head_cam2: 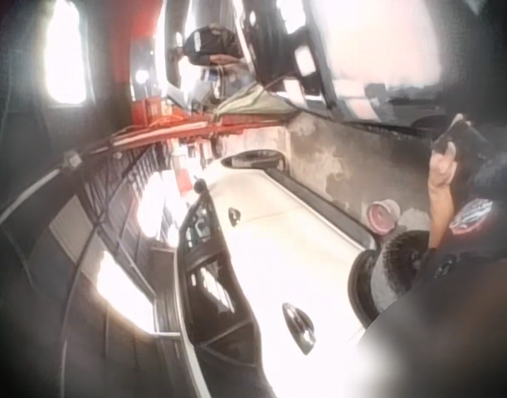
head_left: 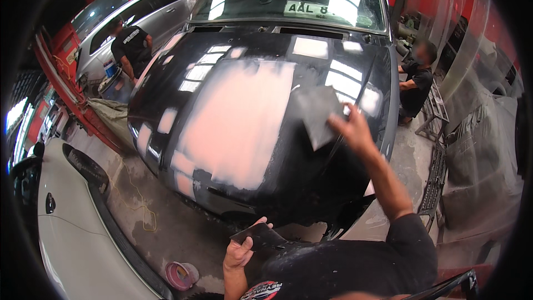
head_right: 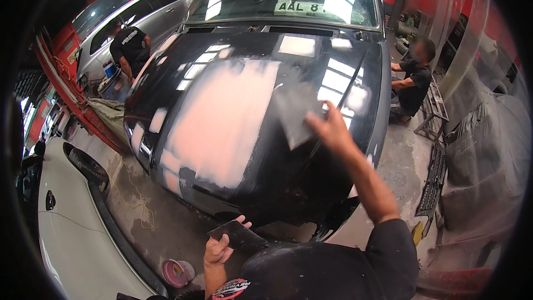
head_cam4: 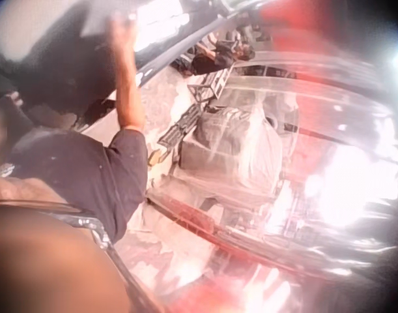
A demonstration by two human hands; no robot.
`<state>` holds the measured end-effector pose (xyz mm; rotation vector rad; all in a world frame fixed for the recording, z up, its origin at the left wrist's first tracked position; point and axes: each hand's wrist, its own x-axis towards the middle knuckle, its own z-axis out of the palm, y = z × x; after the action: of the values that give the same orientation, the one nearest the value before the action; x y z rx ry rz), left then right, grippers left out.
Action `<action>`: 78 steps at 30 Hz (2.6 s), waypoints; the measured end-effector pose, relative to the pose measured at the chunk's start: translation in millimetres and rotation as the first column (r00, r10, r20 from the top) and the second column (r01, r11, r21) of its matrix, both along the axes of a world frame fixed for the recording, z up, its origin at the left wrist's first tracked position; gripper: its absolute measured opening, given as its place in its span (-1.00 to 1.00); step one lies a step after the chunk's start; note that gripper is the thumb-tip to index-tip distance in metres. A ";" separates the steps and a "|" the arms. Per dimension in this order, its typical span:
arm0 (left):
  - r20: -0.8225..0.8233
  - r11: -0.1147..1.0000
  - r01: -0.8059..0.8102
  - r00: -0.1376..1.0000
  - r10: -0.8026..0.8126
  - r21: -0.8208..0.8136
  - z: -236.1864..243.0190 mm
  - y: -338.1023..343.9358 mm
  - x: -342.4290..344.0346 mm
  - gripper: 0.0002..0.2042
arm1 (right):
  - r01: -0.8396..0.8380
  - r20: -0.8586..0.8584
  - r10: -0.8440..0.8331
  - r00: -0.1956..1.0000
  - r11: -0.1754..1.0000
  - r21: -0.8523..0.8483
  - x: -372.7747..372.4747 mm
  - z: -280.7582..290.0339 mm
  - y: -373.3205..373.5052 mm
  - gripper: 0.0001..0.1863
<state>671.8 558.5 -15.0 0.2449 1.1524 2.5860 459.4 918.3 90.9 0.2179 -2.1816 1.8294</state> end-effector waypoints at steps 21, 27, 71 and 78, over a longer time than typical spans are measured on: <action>0.048 0.996 0.037 0.998 -0.033 -0.083 -4.6 9.6 -5.6 -0.56 | 0.058 0.021 -0.064 0.998 0.972 0.228 -152.0 -17.9 47.7 -0.32; 0.085 0.995 0.034 0.996 -0.026 -0.098 -4.4 14.4 -5.3 -0.54 | 0.003 0.055 -0.015 0.998 0.976 0.216 -148.3 -11.2 47.8 -0.31; 0.882 0.675 0.624 0.464 0.085 -0.393 -107.5 -47.3 142.5 -0.16 | 0.285 -0.092 -0.306 0.948 0.939 -0.193 93.1 -83.7 -51.3 -0.72; -0.309 0.145 -0.342 0.927 0.211 -0.928 54.1 -131.7 -46.1 -0.55 | 0.178 -0.129 -0.197 0.972 0.973 -0.150 92.7 -84.7 -49.4 -0.78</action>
<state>625.6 426.8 39.1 -0.1777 2.8341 1.4326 552.1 868.8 6.3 0.1057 -1.9017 1.7902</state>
